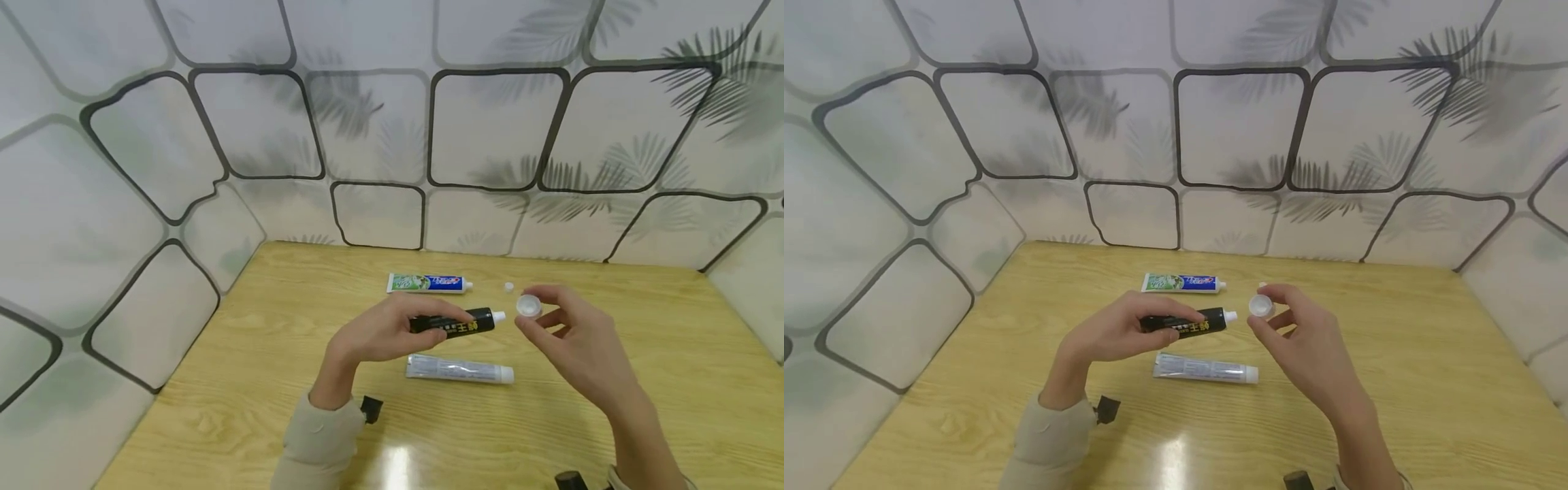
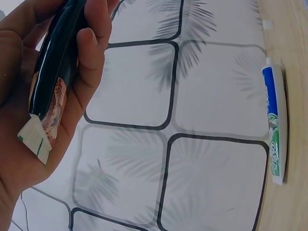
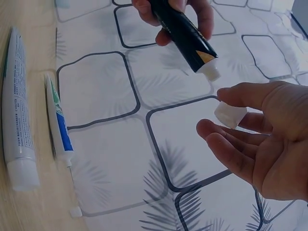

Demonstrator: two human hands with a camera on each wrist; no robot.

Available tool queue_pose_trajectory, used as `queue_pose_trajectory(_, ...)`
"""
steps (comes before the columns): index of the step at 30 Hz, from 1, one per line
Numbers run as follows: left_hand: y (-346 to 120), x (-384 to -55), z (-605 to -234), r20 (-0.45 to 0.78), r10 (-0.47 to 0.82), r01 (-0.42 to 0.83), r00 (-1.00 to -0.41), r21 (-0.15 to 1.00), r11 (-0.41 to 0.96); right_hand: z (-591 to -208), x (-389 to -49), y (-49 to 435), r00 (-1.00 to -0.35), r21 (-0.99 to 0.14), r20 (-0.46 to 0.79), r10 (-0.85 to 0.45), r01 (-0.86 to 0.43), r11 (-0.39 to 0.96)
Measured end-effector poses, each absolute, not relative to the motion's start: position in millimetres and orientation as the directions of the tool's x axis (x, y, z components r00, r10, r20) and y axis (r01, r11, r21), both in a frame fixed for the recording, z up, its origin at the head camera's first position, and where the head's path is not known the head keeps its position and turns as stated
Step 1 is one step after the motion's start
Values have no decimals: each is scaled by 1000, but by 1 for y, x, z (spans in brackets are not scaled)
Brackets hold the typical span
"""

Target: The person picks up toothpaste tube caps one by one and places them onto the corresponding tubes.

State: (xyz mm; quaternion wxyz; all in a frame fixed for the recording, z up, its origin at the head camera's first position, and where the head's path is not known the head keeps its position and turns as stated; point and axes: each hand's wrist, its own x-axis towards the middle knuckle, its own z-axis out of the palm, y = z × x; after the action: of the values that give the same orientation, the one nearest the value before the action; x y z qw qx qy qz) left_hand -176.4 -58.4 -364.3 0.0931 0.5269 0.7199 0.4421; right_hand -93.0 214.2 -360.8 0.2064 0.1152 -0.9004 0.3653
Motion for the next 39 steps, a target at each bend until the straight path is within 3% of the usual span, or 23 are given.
queue_pose_trajectory(8,-62,-174,-360,376,839,677,-393,735,-12,-358,-88,213,-864,-563,491,-112,-413,716)
queue_pose_trajectory(18,-66,-174,-361,379,836,672,-397,740,-17,-356,-86,202,-786,-502,576,-225,-557,662)
queue_pose_trajectory(39,-62,-173,-360,325,862,669,-388,743,21,-362,-84,193,-769,-383,563,-303,-568,729)
